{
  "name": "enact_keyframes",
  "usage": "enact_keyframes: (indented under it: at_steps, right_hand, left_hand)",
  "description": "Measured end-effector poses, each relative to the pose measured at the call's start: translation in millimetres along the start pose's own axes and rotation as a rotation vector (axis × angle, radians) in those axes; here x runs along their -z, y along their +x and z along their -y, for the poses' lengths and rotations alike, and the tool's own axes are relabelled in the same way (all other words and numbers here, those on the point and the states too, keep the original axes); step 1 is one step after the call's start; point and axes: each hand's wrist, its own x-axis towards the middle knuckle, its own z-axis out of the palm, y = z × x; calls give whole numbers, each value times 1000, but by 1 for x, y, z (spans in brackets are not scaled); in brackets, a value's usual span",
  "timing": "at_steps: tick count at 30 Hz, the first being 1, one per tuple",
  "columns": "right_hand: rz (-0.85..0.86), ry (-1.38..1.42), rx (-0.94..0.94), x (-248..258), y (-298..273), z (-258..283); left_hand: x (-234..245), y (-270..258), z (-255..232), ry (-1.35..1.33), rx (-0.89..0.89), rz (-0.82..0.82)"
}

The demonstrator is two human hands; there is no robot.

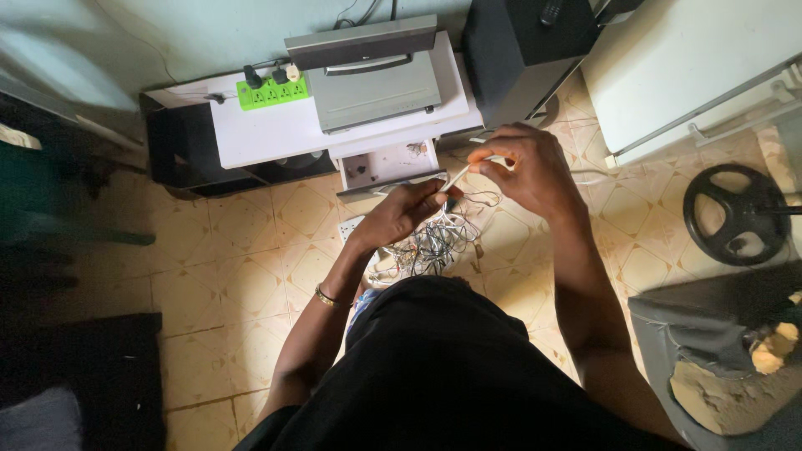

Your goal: The person untangles and coils various electrical cables, including white and blue wires, then places them into an open drawer beneath a desk. The person also handles a white power strip, moving it aside to access the cables.

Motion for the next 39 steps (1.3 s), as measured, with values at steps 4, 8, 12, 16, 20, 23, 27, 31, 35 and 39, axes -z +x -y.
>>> enact_keyframes:
  at_steps: [4, 8, 12, 16, 20, 23, 27, 31, 35, 39]
  right_hand:
    - [1, 143, -26, -2, 0, -24]
    - [-7, 343, -44, -38, 0, -68]
    - [-105, 496, 66, -110, -16, -98]
    - [108, 635, -139, -169, -48, -93]
    - [59, 971, -87, -176, -69, -60]
    - [140, 550, -364, -145, -72, -37]
    - [84, 364, -158, -87, -71, -6]
    - [65, 157, -140, -42, -57, 12]
    - [100, 60, -209, -19, -38, 7]
    - [60, 21, -135, -7, -31, -6]
  left_hand:
    - [0, -9, -6, -159, 76, 43]
    - [-8, -11, -2, -550, -52, -46]
    - [-11, 0, -1, -889, -185, -162]
    - [-8, 17, 0, -1034, -287, -292]
    - [1, 28, 7, -834, -256, -492]
    - [11, 30, 17, -585, -242, -609]
    - [18, 31, 31, -319, -157, -541]
    - [5, 32, 38, -35, -175, -262]
    - [-3, 21, 40, 90, -64, -53]
    - [-6, 12, 31, 114, -201, 0]
